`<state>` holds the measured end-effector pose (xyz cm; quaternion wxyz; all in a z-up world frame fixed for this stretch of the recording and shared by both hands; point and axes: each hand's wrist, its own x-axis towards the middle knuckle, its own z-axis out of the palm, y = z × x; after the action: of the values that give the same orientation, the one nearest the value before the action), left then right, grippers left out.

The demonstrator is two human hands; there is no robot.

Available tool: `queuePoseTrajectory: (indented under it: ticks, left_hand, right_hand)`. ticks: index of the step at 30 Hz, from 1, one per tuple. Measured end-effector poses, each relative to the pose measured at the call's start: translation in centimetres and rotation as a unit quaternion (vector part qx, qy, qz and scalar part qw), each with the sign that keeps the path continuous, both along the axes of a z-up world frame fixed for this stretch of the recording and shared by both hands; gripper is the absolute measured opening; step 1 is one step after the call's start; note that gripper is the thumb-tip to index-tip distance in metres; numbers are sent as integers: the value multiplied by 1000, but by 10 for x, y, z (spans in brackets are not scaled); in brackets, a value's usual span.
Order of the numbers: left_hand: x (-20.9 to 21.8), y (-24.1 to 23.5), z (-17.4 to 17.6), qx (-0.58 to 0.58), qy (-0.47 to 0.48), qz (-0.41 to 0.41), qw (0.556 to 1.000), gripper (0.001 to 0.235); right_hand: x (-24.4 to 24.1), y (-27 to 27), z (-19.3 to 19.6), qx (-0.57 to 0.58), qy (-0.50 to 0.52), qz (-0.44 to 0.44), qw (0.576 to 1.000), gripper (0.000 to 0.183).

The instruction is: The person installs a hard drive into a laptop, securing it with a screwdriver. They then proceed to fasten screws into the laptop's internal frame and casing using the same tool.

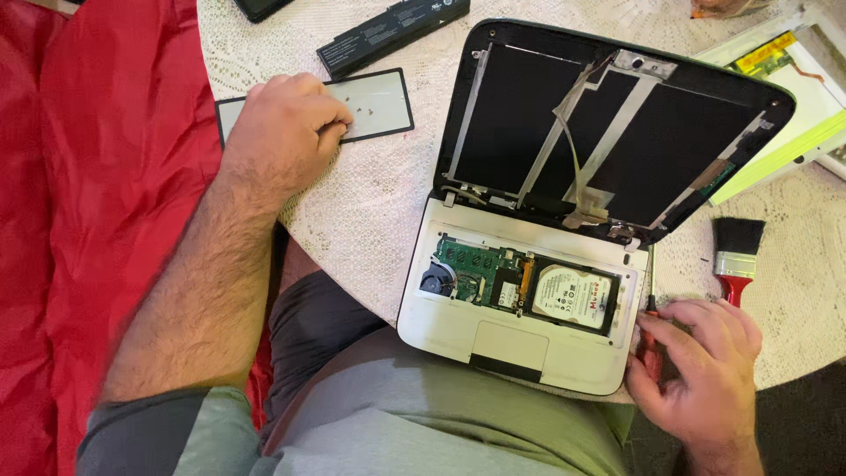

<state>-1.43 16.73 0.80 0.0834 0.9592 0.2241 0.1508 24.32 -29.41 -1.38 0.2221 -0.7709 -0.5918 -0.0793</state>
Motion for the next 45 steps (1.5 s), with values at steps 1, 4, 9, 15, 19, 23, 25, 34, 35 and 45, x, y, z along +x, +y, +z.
queuePoseTrajectory:
  ticks: [1,4,9,15,19,23,25,34,35,45]
  left_hand:
    - [-2,-2,2,0,0,-1,1000,11]
    - [-7,-7,12,2,-45,-11,999,10]
    - [-20,-8,51,-114,151,105,976,77]
    - [-58,34,14,-31,83,48,995,71]
    - [-47,16,36,-66,100,69,990,69]
    - [-13,-32,66,-169,1,44,985,66]
    - [4,-55,66,-217,-47,31,975,65]
    - [71,-112,37,-588,-111,46,800,61]
    - [69,-108,15,-606,-182,-10,775,47]
    - [69,-115,-5,-608,-316,-46,727,26]
  right_hand:
    - [0,0,0,0,0,-1,1000,33]
    - [0,0,1,1,0,3,1000,35]
    - [-1,3,4,11,5,7,1000,33]
    - [1,0,0,2,-6,5,1000,33]
    - [0,3,2,11,-9,1,1000,35]
    - [-2,3,6,14,0,2,1000,35]
    - [-2,2,4,7,-3,-10,1000,37]
    - [0,0,0,19,-15,-25,999,38]
    - [2,-3,-7,36,-25,-29,999,35]
    - [5,0,-19,95,-72,-66,991,14]
